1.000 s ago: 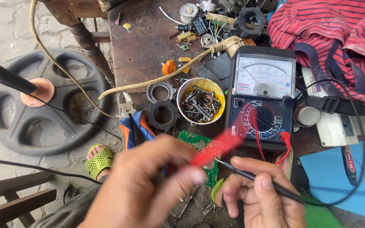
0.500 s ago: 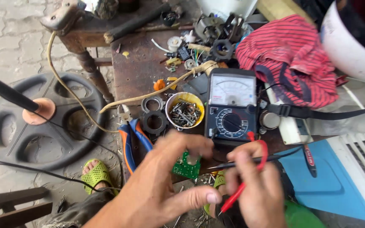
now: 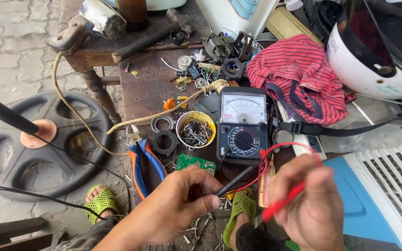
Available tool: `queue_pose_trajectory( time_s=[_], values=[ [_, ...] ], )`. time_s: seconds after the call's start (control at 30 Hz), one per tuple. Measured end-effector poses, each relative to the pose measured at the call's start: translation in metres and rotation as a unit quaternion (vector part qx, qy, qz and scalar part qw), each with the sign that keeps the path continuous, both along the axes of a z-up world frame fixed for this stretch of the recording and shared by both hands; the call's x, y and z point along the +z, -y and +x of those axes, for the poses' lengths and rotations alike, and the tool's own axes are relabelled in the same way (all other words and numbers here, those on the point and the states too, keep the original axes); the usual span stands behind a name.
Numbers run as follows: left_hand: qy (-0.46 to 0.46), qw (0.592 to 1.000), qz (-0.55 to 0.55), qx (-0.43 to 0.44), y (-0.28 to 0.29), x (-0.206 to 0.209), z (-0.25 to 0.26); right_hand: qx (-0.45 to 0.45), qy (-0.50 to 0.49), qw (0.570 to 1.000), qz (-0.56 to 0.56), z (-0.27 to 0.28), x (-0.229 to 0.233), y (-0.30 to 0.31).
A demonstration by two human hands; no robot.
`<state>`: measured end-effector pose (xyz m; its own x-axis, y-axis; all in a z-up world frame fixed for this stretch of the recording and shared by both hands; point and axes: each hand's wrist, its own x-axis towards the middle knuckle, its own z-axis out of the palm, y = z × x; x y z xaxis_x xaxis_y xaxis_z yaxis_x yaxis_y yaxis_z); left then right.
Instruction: Testing a circuit board using a multimeter to check for electrical continuity or voltage at various points.
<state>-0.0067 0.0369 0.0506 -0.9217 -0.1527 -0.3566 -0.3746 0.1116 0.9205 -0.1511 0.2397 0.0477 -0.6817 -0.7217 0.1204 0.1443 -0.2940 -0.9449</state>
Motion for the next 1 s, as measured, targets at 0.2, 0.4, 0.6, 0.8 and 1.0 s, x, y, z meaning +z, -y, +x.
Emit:
queue_pose_trajectory(
  time_s=[0.2, 0.4, 0.6, 0.8, 1.0],
  values=[
    [-0.047, 0.967, 0.250, -0.020, 0.000, -0.024, 0.001, -0.047, 0.154, 0.941, -0.297, -0.015, 0.008, -0.011],
    [-0.031, 0.877, 0.453, 0.159, 0.000, -0.025, -0.004, 0.087, 0.029, 0.975, -0.200, 0.011, 0.008, 0.006],
    [-0.085, 0.885, 0.422, 0.178, 0.000, -0.027, -0.002, -0.009, -0.089, 0.995, -0.038, 0.041, -0.006, 0.019],
    [-0.133, 0.902, 0.392, 0.121, -0.004, -0.039, 0.004, -0.013, -0.167, 0.983, -0.078, 0.037, -0.012, 0.021],
    [-0.150, 0.899, 0.395, 0.118, -0.007, -0.049, 0.005, -0.050, -0.186, 0.981, -0.022, 0.043, -0.018, 0.027]
  ],
)
